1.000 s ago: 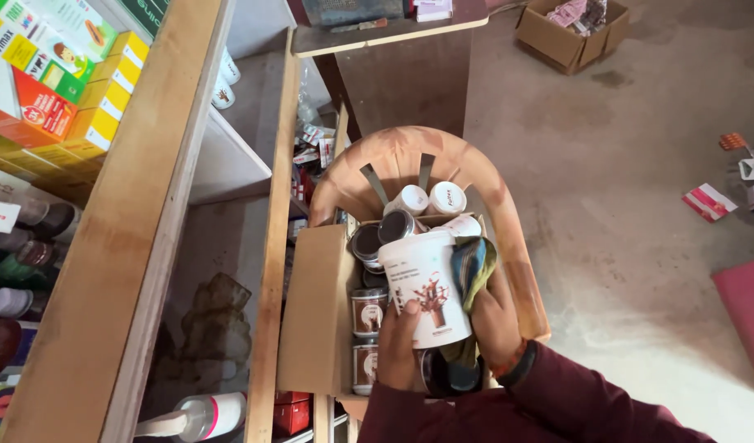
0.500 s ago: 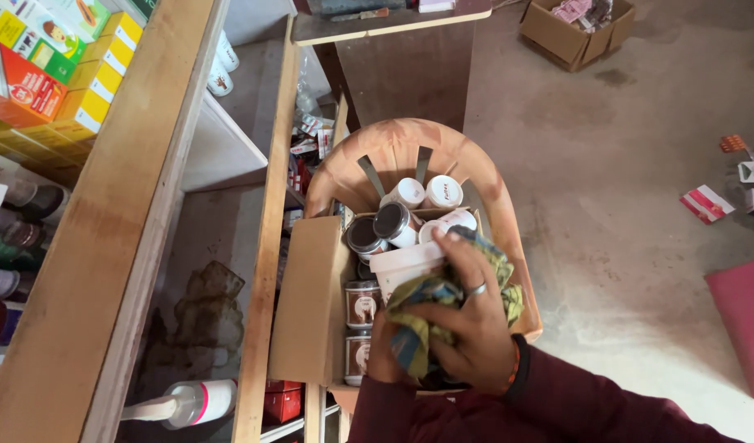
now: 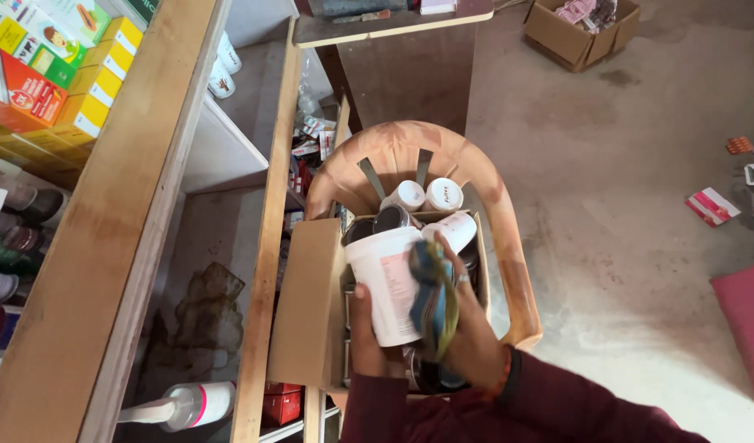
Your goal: Cleaning jars with a cloth and organizing them on a shelf.
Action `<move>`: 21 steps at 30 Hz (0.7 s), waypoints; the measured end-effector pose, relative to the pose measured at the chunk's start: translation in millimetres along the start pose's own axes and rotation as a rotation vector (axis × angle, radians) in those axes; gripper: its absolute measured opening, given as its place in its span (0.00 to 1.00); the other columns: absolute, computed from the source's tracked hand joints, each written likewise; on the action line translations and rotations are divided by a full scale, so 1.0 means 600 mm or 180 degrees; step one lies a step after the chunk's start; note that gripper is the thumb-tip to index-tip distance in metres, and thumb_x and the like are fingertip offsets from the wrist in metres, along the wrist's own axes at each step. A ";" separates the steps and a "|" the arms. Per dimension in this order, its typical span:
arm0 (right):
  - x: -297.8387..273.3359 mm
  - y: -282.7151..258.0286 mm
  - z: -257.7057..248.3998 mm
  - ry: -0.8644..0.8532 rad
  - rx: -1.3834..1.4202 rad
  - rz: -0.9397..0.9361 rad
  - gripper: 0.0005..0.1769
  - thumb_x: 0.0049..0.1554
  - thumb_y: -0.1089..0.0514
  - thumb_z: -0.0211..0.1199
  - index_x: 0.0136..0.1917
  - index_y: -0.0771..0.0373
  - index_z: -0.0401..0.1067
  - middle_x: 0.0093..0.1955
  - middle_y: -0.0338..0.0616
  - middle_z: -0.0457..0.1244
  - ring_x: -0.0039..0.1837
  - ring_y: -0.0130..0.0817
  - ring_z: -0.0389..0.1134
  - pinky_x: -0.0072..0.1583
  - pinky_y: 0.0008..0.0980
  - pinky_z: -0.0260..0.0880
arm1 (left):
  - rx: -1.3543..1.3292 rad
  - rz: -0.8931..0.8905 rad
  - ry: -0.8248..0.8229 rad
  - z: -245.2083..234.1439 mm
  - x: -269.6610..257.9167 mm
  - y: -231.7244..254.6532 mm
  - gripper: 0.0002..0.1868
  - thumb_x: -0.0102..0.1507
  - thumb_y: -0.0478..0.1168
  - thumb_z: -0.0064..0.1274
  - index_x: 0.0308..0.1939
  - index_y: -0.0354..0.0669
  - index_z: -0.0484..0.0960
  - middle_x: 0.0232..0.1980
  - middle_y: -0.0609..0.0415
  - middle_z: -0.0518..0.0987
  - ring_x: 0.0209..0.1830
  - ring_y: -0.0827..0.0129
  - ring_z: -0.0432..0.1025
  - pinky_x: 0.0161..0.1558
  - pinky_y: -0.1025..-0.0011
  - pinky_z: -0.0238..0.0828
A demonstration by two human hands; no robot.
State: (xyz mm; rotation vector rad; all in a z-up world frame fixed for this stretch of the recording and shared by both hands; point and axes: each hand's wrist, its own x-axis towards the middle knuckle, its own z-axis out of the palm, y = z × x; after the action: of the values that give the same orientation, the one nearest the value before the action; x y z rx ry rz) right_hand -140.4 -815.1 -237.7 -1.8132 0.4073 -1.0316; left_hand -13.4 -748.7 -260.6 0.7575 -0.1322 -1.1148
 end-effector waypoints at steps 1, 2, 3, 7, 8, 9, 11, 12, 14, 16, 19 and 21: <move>0.000 -0.014 -0.001 0.0004 -0.0005 -0.0007 0.48 0.49 0.61 0.69 0.78 0.71 0.53 0.86 0.59 0.33 0.85 0.56 0.40 0.80 0.46 0.44 | 0.0000 0.0002 -0.0009 -0.003 0.006 0.003 0.39 0.64 0.61 0.44 0.70 0.38 0.66 0.63 0.44 0.78 0.59 0.58 0.76 0.59 0.61 0.73; -0.004 -0.029 -0.001 -0.0035 -0.0031 -0.0050 0.39 0.53 0.63 0.66 0.76 0.72 0.59 0.87 0.61 0.32 0.86 0.59 0.37 0.80 0.48 0.42 | 0.0166 -0.0002 -0.0165 -0.008 0.009 0.005 0.40 0.66 0.62 0.43 0.71 0.36 0.66 0.63 0.43 0.78 0.59 0.58 0.76 0.59 0.61 0.73; -0.007 -0.044 -0.001 -0.0074 -0.0057 -0.0092 0.32 0.56 0.65 0.62 0.73 0.73 0.65 0.87 0.64 0.31 0.88 0.62 0.34 0.81 0.49 0.40 | 0.0331 -0.0005 -0.0321 -0.013 0.011 0.007 0.41 0.67 0.64 0.42 0.72 0.34 0.66 0.63 0.42 0.78 0.60 0.58 0.75 0.59 0.61 0.72; 0.008 -0.045 -0.009 -0.0083 -0.1063 -0.0576 0.24 0.50 0.69 0.57 0.61 0.66 0.77 0.87 0.66 0.33 0.88 0.67 0.34 0.82 0.51 0.39 | 0.0224 -0.0035 -0.0735 -0.057 0.038 -0.002 0.42 0.67 0.65 0.42 0.72 0.34 0.66 0.63 0.42 0.77 0.60 0.57 0.74 0.62 0.61 0.72; 0.011 -0.042 -0.010 -0.0144 -0.1264 -0.0696 0.24 0.47 0.67 0.59 0.59 0.63 0.79 0.85 0.67 0.33 0.86 0.67 0.36 0.81 0.52 0.39 | 0.0680 0.0252 -0.0897 -0.070 0.043 -0.002 0.44 0.66 0.68 0.41 0.71 0.33 0.67 0.64 0.43 0.77 0.61 0.58 0.74 0.62 0.62 0.72; 0.013 -0.038 -0.011 -0.0205 -0.1464 -0.0816 0.25 0.45 0.65 0.61 0.57 0.61 0.81 0.83 0.68 0.34 0.84 0.67 0.37 0.79 0.53 0.39 | 0.1136 0.0540 -0.1057 -0.084 0.049 -0.002 0.47 0.65 0.70 0.41 0.70 0.31 0.69 0.65 0.44 0.78 0.62 0.59 0.75 0.62 0.63 0.72; 0.019 -0.039 -0.015 -0.0184 -0.1364 -0.0807 0.23 0.48 0.65 0.61 0.58 0.59 0.80 0.84 0.67 0.34 0.84 0.67 0.37 0.80 0.52 0.40 | 0.1118 0.0458 -0.0886 -0.085 0.036 -0.012 0.46 0.66 0.69 0.42 0.69 0.30 0.70 0.63 0.44 0.78 0.60 0.61 0.75 0.61 0.64 0.73; 0.026 -0.038 -0.013 -0.0128 -0.1258 -0.0816 0.21 0.52 0.64 0.61 0.60 0.58 0.80 0.85 0.67 0.33 0.85 0.66 0.38 0.81 0.50 0.41 | 0.1127 0.0384 -0.0741 -0.086 0.034 -0.010 0.45 0.67 0.68 0.43 0.68 0.29 0.72 0.62 0.44 0.79 0.58 0.62 0.76 0.59 0.65 0.73; 0.037 -0.033 -0.009 0.0033 -0.1208 -0.0682 0.21 0.54 0.65 0.60 0.61 0.59 0.79 0.85 0.66 0.33 0.86 0.66 0.37 0.81 0.50 0.42 | 0.1081 0.0306 -0.0550 -0.073 0.024 -0.009 0.41 0.66 0.64 0.46 0.67 0.30 0.72 0.60 0.44 0.79 0.56 0.62 0.76 0.56 0.65 0.74; 0.045 -0.027 -0.013 0.0185 -0.1171 -0.0538 0.21 0.57 0.66 0.59 0.63 0.59 0.77 0.86 0.66 0.33 0.87 0.65 0.36 0.81 0.49 0.43 | 0.1017 0.0217 -0.0360 -0.067 0.016 -0.012 0.38 0.66 0.61 0.49 0.66 0.31 0.71 0.59 0.44 0.79 0.54 0.63 0.77 0.54 0.64 0.75; 0.049 -0.013 -0.024 -0.0152 -0.0073 -0.0497 0.26 0.59 0.69 0.53 0.70 0.64 0.71 0.89 0.63 0.30 0.89 0.61 0.36 0.83 0.50 0.37 | 0.0975 0.0249 -0.0294 -0.060 0.011 -0.013 0.36 0.66 0.57 0.51 0.66 0.28 0.72 0.57 0.42 0.80 0.52 0.62 0.77 0.52 0.65 0.75; 0.045 0.002 -0.020 -0.0263 0.0521 -0.0524 0.22 0.67 0.65 0.51 0.74 0.65 0.68 0.92 0.53 0.31 0.91 0.52 0.39 0.86 0.46 0.42 | 0.0919 0.0496 -0.0440 -0.045 0.008 -0.004 0.37 0.65 0.55 0.53 0.68 0.29 0.68 0.61 0.43 0.77 0.56 0.61 0.76 0.55 0.64 0.74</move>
State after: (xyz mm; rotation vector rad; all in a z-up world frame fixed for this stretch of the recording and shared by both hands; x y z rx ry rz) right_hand -134.2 -840.7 -224.3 -1.7564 0.1206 -1.0658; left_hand -0.8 -740.3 -283.7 0.9098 -0.4695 -1.0097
